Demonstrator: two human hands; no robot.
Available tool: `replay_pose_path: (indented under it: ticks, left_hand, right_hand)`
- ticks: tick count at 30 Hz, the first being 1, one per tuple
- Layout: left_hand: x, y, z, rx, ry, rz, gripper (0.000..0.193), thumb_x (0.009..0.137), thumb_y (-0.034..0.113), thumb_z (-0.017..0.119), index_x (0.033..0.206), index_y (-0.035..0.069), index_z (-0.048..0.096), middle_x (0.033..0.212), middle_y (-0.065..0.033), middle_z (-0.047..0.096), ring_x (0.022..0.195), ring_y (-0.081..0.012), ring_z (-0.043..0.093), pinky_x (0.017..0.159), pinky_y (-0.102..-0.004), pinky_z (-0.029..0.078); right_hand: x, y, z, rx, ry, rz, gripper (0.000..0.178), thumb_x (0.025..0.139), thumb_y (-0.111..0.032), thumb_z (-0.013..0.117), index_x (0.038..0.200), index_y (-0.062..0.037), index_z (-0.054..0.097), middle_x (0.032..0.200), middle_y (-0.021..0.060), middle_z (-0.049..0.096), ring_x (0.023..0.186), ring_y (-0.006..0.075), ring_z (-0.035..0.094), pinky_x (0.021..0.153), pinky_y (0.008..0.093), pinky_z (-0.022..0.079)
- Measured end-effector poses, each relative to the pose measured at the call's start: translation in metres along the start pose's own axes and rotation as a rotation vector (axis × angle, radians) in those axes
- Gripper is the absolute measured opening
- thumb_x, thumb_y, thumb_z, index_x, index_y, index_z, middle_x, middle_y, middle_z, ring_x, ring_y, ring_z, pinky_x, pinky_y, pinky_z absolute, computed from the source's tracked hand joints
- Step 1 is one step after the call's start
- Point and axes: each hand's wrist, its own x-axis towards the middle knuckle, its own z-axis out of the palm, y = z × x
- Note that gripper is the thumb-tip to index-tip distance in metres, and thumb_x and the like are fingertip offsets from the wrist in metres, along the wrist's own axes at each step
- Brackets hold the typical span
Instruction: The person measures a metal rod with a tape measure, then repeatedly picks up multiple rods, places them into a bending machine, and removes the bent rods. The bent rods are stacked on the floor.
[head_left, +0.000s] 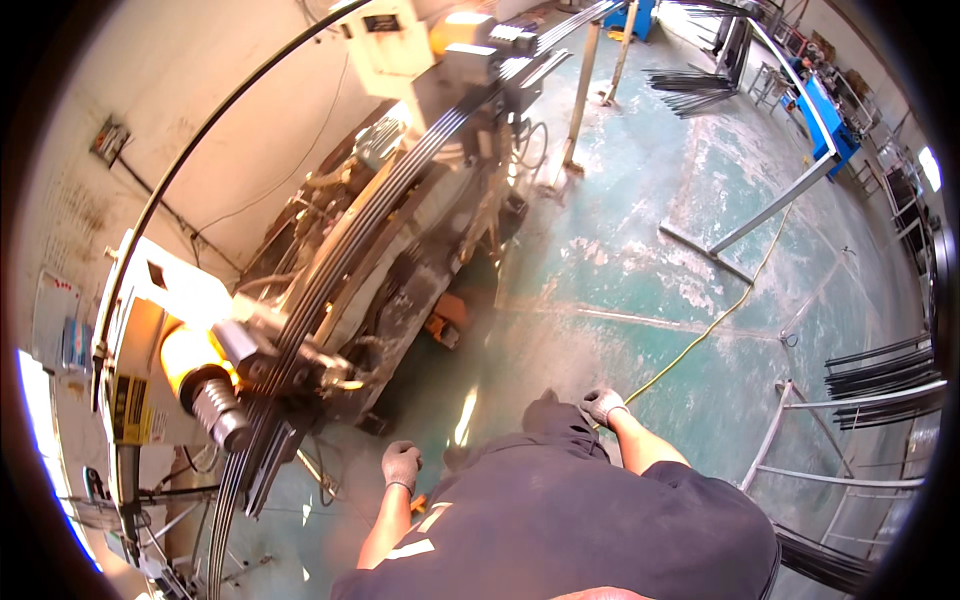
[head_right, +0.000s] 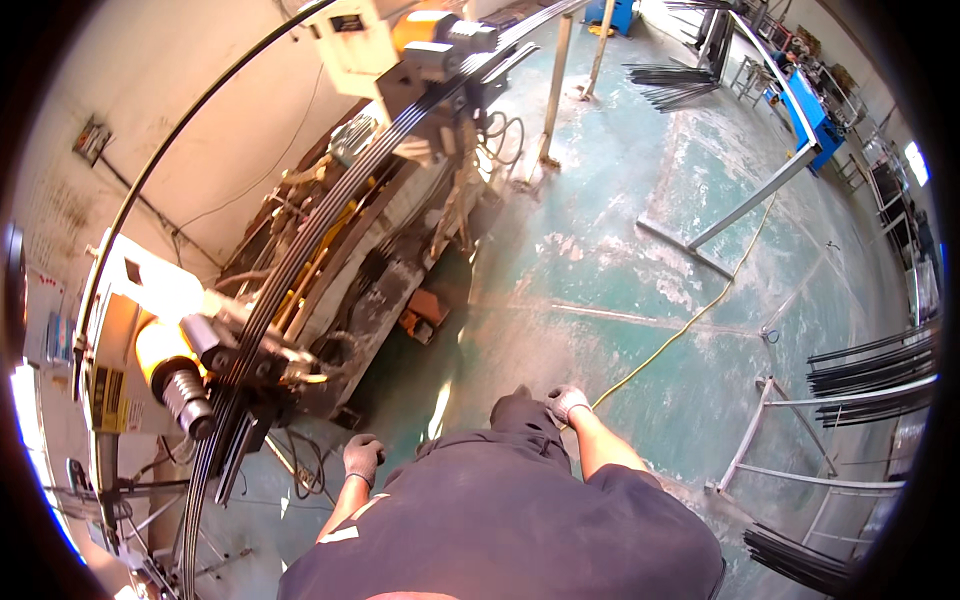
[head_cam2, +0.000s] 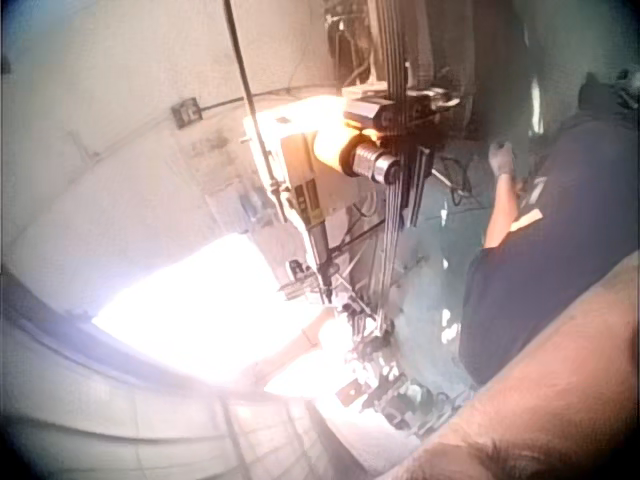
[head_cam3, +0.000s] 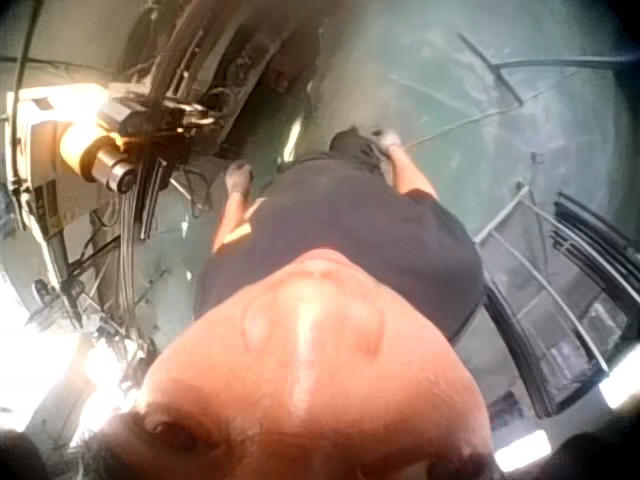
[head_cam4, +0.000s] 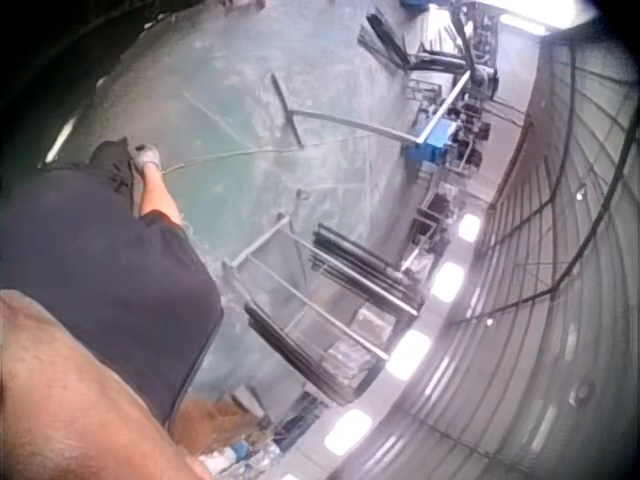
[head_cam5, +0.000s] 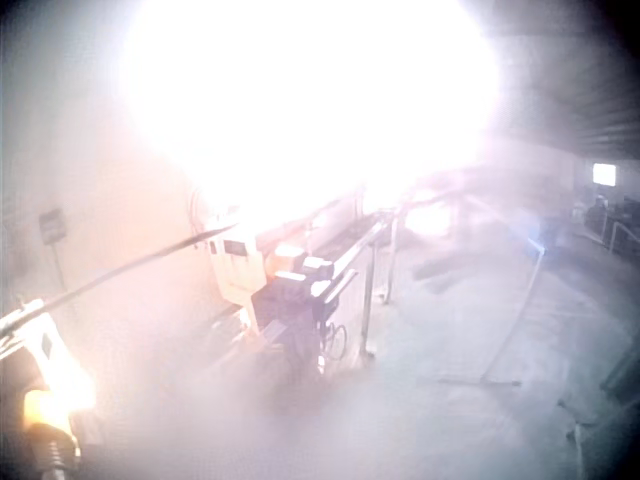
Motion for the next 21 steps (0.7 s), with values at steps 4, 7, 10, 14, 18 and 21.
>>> replay_pose_path:
  ticks: [4,7,10,14,18,21]
  left_hand:
    - [0.014,0.05,0.113,-0.046,-0.121,-0.008,0.031,0.087,0.003,0.067,0.116,-0.005,0.074,0.087,-0.0134,0.072,0.069,-0.0198,0.069,0.061,-0.0339,0.056]
    - [0.018,0.101,0.189,0.197,-0.293,0.123,0.035,0.089,0.016,0.073,0.12,0.0,0.075,0.098,-0.0131,0.077,0.083,-0.0214,0.073,0.073,-0.0358,0.06]
    - [0.017,0.168,0.25,0.257,-0.356,0.329,0.034,0.091,0.017,0.075,0.121,0.002,0.076,0.103,-0.0121,0.078,0.089,-0.0185,0.073,0.079,-0.035,0.06]
    - [0.018,0.303,0.334,0.064,-0.496,0.012,0.031,0.09,0.007,0.07,0.119,-0.004,0.072,0.099,-0.013,0.075,0.082,-0.0188,0.071,0.07,-0.0319,0.057]
    - [0.09,0.381,0.426,0.32,-0.469,0.361,0.034,0.09,0.012,0.071,0.119,-0.004,0.074,0.099,-0.0126,0.077,0.082,-0.0179,0.07,0.072,-0.0331,0.057]
    - [0.209,0.383,0.523,0.146,-0.552,0.287,0.033,0.089,0.013,0.072,0.118,-0.004,0.074,0.097,-0.0125,0.076,0.081,-0.0181,0.07,0.071,-0.0329,0.057]
  right_hand:
    - [0.05,0.028,-0.077,-0.002,0.005,0.047,0.05,0.089,-0.041,0.075,0.128,-0.0094,0.079,0.131,0.0181,0.075,0.125,0.0335,0.07,0.109,0.0413,0.054]
    - [0.11,0.057,-0.119,-0.026,0.027,0.029,0.048,0.089,-0.04,0.071,0.126,-0.0095,0.079,0.128,0.0187,0.075,0.122,0.0343,0.071,0.106,0.0436,0.055]
    - [0.133,0.0,-0.211,0.074,0.087,-0.044,0.049,0.09,-0.04,0.069,0.128,-0.0093,0.077,0.128,0.0184,0.076,0.121,0.0338,0.072,0.106,0.0429,0.055]
    - [0.182,-0.046,-0.304,0.213,0.18,-0.16,0.05,0.092,-0.038,0.064,0.132,-0.0086,0.074,0.132,0.0183,0.074,0.125,0.0345,0.069,0.108,0.0438,0.053]
    - [0.235,-0.051,-0.401,0.332,0.243,-0.175,0.051,0.093,-0.039,0.066,0.134,-0.0093,0.072,0.132,0.0173,0.074,0.125,0.0328,0.069,0.109,0.0428,0.053]
    - [0.282,-0.017,-0.456,0.309,0.324,-0.074,0.049,0.091,-0.038,0.067,0.129,-0.0088,0.075,0.129,0.0171,0.075,0.122,0.034,0.071,0.107,0.0425,0.054]
